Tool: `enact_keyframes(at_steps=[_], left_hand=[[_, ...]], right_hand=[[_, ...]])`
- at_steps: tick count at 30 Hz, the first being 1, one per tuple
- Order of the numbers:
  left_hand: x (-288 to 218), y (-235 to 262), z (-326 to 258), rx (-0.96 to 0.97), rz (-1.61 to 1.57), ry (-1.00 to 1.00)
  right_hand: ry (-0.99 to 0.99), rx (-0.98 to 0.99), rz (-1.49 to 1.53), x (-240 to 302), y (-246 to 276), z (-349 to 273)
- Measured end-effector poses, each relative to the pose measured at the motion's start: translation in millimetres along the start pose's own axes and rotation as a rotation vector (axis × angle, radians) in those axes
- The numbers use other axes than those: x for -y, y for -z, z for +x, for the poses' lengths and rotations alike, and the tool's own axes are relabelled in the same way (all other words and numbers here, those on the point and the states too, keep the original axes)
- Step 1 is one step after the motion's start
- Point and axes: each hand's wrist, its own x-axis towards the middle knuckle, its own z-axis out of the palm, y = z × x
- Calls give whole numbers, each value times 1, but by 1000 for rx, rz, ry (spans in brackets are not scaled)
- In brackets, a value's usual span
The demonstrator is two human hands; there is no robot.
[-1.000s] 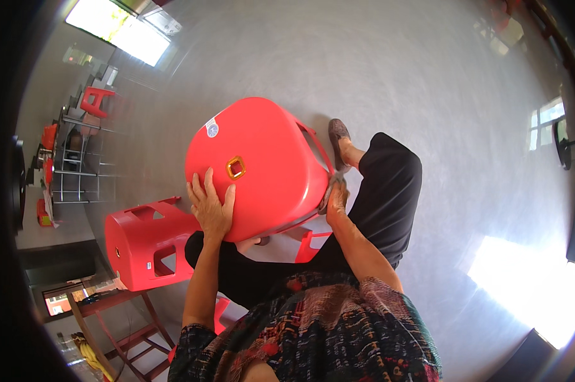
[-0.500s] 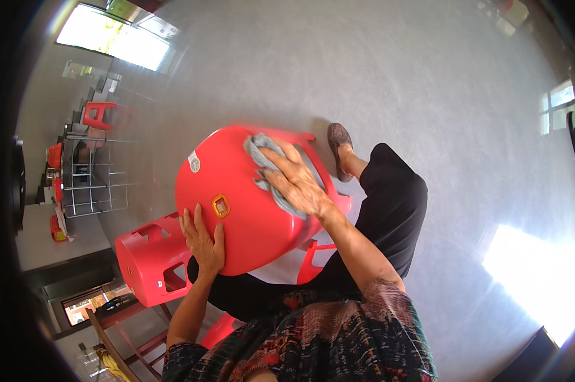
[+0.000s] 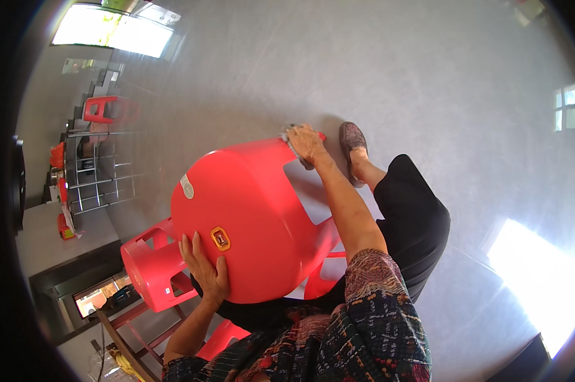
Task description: The person sits on the floor and wipes a red plastic stool with a grey cloth. They clean the top surface, sides, and legs of the stool, rotating it to access all areas. The person then places the stool upright and repeats the wiping process on another red stool.
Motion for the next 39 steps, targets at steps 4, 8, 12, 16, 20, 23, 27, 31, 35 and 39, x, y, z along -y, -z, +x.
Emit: enact_keyframes(at_steps=[4,8,12,16,20,23,27,31,35,39], left_hand=[[0,-1,0,-1,12,-10],[-5,2,3,-14,13,-12],[-1,0,-2,-26,-6,13],[-5,1,-1,-14,2,53],[-7,-1,2,-40,4,23],[0,-2,-7,-61,16,67],[-5,-2,-5,-96,23,51],[-10,-4,-2,-94,7,81],[-4,-5,-8,-156,-20,91],[-3,-3,-9,-206,-90,110]], right_hand=[[-594,-71,170,-7,-23,-14],[-289,49,-65,-65,-55,-44],[-97,57,-279,-91,-86,-101],[-116,66,-170,-82,-83,-152],[-861,85,514,-71,-78,-168],[-1150,330,804,9,-10,-187],[-957,267,1026,55,31,-222],[-312,-236,157,48,-2,-248],[-289,-570,385,171,64,-264],[169,-613,-152,216,88,-249]])
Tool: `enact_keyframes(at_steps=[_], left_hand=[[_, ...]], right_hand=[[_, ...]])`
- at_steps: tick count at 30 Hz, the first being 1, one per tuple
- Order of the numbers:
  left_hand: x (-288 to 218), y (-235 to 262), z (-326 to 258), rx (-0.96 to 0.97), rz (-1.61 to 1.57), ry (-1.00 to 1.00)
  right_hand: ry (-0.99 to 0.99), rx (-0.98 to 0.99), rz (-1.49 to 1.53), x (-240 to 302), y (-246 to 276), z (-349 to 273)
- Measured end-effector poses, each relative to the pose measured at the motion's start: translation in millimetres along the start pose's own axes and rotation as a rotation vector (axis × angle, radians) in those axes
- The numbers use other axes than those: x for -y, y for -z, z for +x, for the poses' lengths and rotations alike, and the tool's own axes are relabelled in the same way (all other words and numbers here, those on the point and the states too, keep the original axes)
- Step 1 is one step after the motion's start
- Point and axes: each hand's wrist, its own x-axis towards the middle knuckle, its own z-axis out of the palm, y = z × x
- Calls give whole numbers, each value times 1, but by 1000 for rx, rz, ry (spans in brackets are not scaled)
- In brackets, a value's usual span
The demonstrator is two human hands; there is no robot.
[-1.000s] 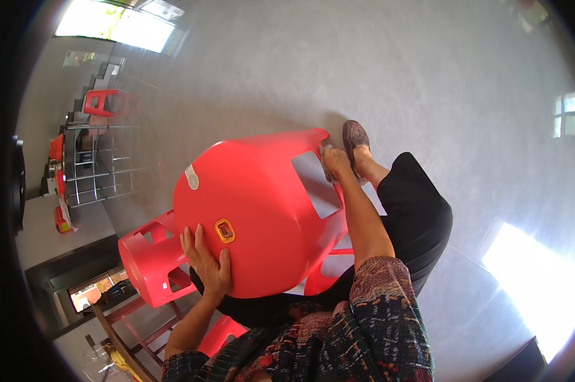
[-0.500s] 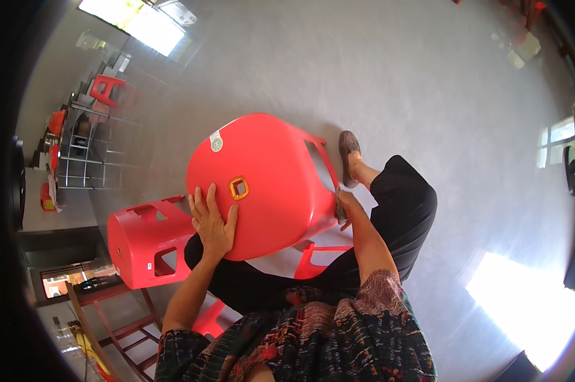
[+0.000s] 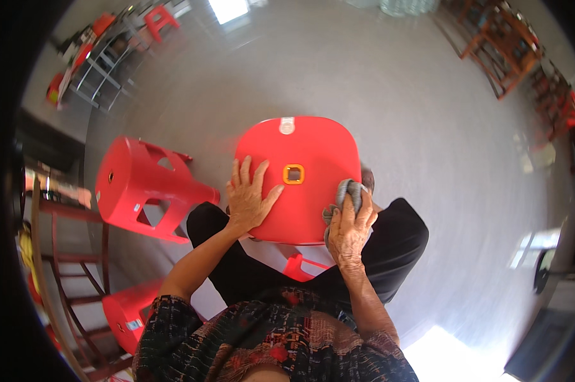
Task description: The person sits on the floor and wipes a red plastic stool with a grey cloth. They clean the top surface, sides, and legs of the stool, rotating it to access all areas. The person then places the stool upright and repeats the wiping process on another red stool.
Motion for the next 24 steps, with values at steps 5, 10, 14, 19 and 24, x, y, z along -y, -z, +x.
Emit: enact_keyframes(at_steps=[5,10,14,19,24], left_hand=[[7,-3,-5,-172,-232,27],[14,5,-3,-296,-461,-43],[21,1,-6,-348,-596,-141],[20,7,-16,-161,-399,-225],[32,3,-4,-213,-399,-251]], right_hand=[[220,238,-443,26,-17,27],[169,408,-276,68,-60,61],[29,826,631,96,-66,87],[-209,553,775,97,-54,87],[-13,386,119,61,-76,57]])
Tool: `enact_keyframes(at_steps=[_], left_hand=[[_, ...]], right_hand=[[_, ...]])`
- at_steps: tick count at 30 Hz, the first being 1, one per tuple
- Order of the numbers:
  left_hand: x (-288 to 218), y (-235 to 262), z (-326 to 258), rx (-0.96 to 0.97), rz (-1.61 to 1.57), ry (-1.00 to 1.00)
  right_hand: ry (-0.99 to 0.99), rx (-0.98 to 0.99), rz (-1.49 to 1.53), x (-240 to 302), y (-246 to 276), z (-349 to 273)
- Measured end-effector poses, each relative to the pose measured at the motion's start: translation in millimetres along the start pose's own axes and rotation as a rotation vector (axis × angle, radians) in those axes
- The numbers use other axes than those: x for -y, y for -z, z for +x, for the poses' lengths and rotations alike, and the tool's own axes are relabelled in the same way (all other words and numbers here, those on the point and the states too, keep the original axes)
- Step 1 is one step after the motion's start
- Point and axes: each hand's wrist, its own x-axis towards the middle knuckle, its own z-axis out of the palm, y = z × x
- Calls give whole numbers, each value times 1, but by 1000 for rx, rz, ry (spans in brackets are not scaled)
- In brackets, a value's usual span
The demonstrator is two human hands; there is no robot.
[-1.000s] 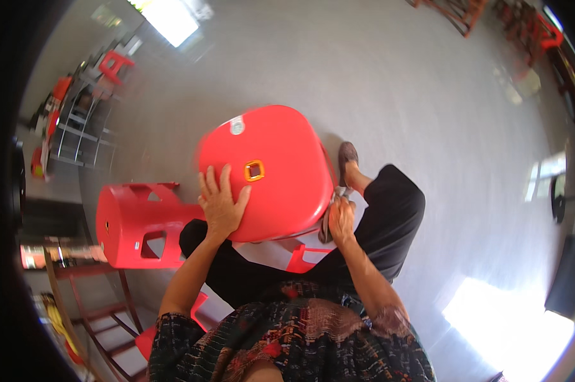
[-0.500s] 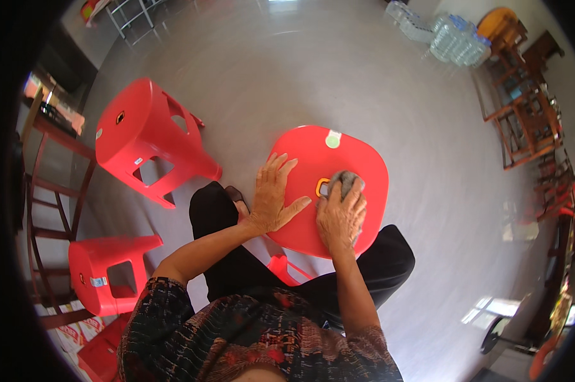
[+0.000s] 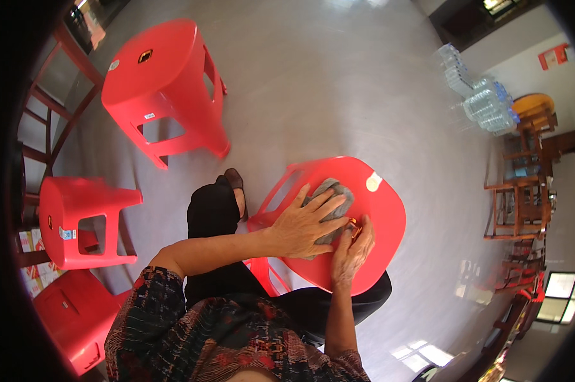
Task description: The person sits on the floor and wipes a red plastic stool with a grey cloth. They clean the top surface, sides, and legs of the stool, rotating it to access all areas. The person then places the stool upright and repeats the wiping process on another red stool.
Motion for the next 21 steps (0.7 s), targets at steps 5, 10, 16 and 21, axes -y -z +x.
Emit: enact_keyframes(at_steps=[5,10,16,21], left_hand=[[34,-7,42,-12,-31,20],[56,-13,66,-4,-169,44],[94,-29,89,0,-674,141],[144,-36,98,292,-1232,485]], right_hand=[[146,38,-163,6,-4,-1],[60,118,-228,11,-2,-1],[121,132,-296,10,-5,1],[92,146,-331,13,-6,4]])
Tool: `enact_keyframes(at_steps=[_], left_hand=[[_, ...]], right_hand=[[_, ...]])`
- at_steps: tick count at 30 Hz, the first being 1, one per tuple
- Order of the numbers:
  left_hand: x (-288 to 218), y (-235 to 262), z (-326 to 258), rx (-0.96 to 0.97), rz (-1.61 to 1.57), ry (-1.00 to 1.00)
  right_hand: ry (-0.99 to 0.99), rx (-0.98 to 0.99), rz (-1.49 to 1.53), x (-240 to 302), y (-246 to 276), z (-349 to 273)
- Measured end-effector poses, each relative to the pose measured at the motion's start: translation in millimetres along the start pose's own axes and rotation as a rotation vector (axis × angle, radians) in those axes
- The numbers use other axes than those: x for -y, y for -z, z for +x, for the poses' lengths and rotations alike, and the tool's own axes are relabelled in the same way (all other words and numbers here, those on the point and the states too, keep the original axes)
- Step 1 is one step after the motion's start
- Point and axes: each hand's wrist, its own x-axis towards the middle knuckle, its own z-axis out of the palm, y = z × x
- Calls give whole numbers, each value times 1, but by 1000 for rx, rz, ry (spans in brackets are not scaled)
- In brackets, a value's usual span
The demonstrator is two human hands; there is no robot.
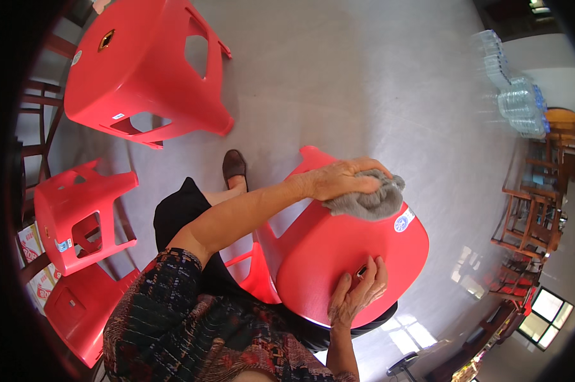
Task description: The person sits on the floor and wipes a red plastic stool with a grey cloth. They clean the top surface, sides, and legs of the stool, rotating it to access all areas. The person then places the stool upright and repeats the wiping process on another red stool.
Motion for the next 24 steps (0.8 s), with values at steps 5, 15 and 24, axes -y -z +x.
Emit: enact_keyframes(at_steps=[5,15,24], left_hand=[[88,29,16,3,140,-29],[269,76,38,-67,131,142],[295,83,32,-471,-49,510]], right_hand=[[-40,17,41,3,-2,-1],[-31,83,-7,4,1,1],[-35,90,63,-1,0,-2]])
